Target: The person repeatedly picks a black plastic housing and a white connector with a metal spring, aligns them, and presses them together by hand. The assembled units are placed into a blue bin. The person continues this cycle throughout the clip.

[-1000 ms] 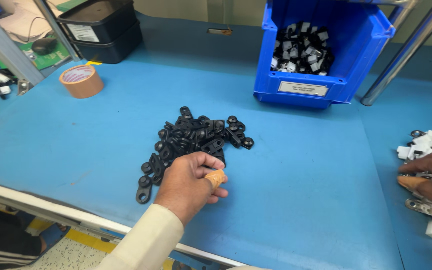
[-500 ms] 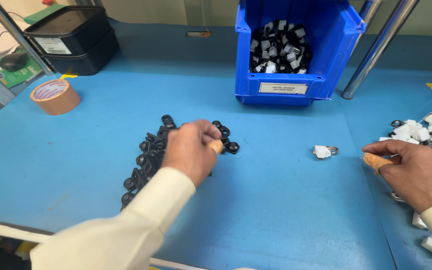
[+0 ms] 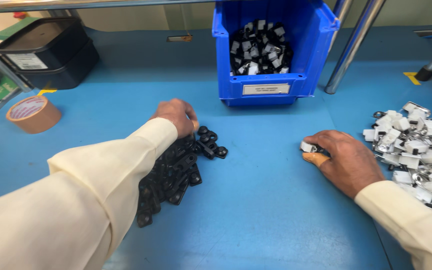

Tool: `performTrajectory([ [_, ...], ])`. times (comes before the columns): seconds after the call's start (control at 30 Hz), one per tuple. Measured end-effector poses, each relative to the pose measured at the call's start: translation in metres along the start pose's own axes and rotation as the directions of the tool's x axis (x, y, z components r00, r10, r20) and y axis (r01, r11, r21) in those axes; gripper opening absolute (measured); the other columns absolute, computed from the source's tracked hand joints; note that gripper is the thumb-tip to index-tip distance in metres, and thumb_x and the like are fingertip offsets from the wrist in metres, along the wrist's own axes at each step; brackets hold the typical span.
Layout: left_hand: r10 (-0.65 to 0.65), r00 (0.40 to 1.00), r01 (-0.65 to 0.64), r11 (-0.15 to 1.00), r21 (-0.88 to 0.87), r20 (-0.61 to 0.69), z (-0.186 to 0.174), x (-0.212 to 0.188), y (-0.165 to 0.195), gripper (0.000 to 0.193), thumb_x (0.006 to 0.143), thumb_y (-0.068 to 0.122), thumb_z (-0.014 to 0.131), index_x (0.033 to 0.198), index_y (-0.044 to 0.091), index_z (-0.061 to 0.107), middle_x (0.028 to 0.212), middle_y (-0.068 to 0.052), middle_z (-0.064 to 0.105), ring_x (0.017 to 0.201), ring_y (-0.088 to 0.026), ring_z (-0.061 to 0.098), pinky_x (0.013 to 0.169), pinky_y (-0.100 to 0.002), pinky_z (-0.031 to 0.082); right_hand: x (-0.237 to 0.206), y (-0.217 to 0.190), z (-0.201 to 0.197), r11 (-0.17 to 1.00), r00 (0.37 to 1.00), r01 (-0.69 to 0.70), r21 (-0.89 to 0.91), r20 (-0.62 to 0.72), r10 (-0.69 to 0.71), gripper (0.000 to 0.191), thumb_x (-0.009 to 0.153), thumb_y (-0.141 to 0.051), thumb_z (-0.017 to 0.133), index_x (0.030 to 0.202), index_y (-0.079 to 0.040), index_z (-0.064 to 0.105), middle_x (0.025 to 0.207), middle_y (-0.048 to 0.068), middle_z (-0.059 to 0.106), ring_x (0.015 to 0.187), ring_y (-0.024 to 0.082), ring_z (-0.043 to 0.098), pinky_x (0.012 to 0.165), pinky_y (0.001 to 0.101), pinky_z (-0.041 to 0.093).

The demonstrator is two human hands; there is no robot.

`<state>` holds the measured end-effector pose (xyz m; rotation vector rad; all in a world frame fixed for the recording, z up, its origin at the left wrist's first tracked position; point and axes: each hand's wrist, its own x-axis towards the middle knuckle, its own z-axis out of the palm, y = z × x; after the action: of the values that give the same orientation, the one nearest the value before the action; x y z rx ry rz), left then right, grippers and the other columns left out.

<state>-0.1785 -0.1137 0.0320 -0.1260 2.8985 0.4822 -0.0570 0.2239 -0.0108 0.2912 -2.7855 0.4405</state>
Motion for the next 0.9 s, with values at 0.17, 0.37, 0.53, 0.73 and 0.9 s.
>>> performTrajectory([
  [0.17, 0.152, 0.978, -0.166, 0.982, 0.092, 0.142, 0.011, 0.032, 0.0, 0.026, 0.082, 0.03, 0.085, 0.108, 0.026, 0.083, 0.118, -0.002, 0.075, 0.114, -0.022, 0.069, 0.102, -0.038, 0.056, 0.009, -0.012, -0.002, 0.97, 0.975, -0.206, -0.129, 0.063, 0.215, 0.028, 0.091, -0.034, 0.071, 0.113, -0.019, 0.077, 0.107, 0.006, 0.075, 0.104, 0.026, 0.069, 0.088, 0.0412, 0.055],
  [0.37, 0.132, 0.94, -0.19, 0.969, 0.161, 0.313, 0.007, 0.053, 0.01, 0.018, 0.083, 0.022, 0.082, 0.101, 0.02, 0.08, 0.113, -0.002, 0.079, 0.11, -0.018, 0.074, 0.096, -0.038, 0.059, -0.002, -0.03, -0.009, 0.946, 0.944, -0.324, 0.021, 0.072, 0.322, 0.038, 0.087, -0.04, 0.076, 0.121, -0.023, 0.073, 0.09, 0.006, 0.077, 0.083, 0.028, 0.074, 0.079, 0.0428, 0.057],
  [0.53, 0.213, 0.949, -0.256, 0.951, 0.173, 0.232, 0.004, 0.047, 0.018, 0.027, 0.081, 0.007, 0.082, 0.103, 0.022, 0.078, 0.113, -0.005, 0.072, 0.105, -0.022, 0.069, 0.093, -0.04, 0.058, -0.017, -0.029, -0.001, 0.945, 0.948, -0.319, 0.068, 0.021, 0.318, 0.036, 0.086, -0.039, 0.078, 0.118, -0.024, 0.076, 0.093, 0.007, 0.077, 0.079, 0.025, 0.073, 0.075, 0.0395, 0.058],
  [0.73, 0.542, 0.839, -0.537, 0.808, -0.243, -0.054, 0.028, -0.02, 0.039, 0.024, 0.073, 0.007, 0.084, 0.095, 0.015, 0.077, 0.095, -0.008, 0.08, 0.088, -0.019, 0.077, 0.084, -0.035, 0.062, -0.034, -0.017, -0.008, 0.837, 0.891, -0.413, 0.36, -0.033, 0.453, 0.041, 0.077, -0.027, 0.081, 0.117, -0.018, 0.076, 0.093, 0.006, 0.08, 0.08, 0.016, 0.074, 0.075, 0.0315, 0.057],
  [0.9, 0.656, 0.708, -0.704, 0.628, -0.333, -0.26, 0.085, -0.115, 0.07, 0.025, 0.077, -0.001, 0.078, 0.098, 0.013, 0.076, 0.098, -0.009, 0.071, 0.097, -0.028, 0.069, 0.086, -0.042, 0.057, -0.05, -0.025, -0.014, 0.802, 0.816, -0.577, 0.156, 0.072, 0.573, 0.038, 0.081, -0.034, 0.086, 0.117, -0.022, 0.078, 0.09, 0.005, 0.076, 0.073, 0.021, 0.069, 0.072, 0.0357, 0.059],
])
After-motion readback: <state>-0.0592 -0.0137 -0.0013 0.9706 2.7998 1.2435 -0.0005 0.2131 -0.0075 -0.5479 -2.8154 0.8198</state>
